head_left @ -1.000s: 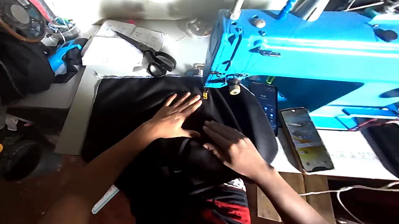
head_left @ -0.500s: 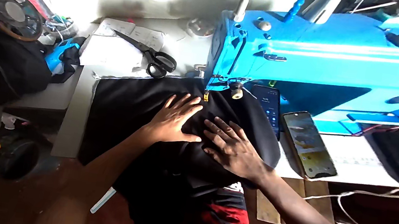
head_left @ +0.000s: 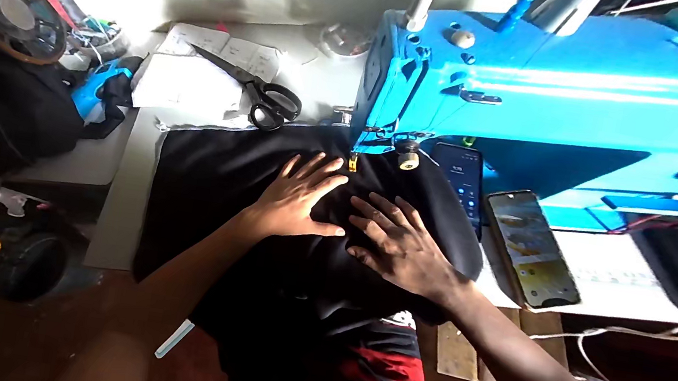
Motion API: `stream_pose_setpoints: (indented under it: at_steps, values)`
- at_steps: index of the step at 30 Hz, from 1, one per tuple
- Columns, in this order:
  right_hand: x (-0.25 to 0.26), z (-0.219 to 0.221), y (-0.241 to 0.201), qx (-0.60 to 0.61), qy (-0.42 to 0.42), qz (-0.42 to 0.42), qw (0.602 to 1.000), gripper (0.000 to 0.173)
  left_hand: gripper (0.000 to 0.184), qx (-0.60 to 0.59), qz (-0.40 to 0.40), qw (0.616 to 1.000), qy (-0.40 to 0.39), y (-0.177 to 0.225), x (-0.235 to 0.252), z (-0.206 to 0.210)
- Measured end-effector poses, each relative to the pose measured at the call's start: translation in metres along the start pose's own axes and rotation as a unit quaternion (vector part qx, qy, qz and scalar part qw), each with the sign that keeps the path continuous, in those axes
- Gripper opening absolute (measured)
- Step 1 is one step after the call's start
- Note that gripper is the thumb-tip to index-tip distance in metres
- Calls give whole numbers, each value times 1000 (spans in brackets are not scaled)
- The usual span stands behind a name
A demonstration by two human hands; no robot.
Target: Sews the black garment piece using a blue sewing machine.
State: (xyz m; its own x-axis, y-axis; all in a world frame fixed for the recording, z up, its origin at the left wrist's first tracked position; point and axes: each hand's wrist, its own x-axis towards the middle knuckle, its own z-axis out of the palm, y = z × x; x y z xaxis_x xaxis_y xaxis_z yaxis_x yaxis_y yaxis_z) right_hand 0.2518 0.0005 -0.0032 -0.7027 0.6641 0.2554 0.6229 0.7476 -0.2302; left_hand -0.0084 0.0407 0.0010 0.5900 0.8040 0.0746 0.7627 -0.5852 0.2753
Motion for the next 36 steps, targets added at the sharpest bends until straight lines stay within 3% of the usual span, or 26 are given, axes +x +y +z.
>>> stream_pose_setpoints:
  at_steps: [7,30,33,36]
  values:
    - [4,1,8,-2,9,-11,1000,58,101,-2,-8,1000,21,-4,4,-2]
    - [24,-11,47,-44,-43,-24,998,62,102,-6,-30,999,-12,-29,35,-10]
    - [19,-15,28,-51,-15,-32,998,59,103,1,-29,1000,-11,-30,37,-11]
    - [-7,-24,-40,9,50,-80,995,44,103,5,-30,999,-12,-32,39,-13]
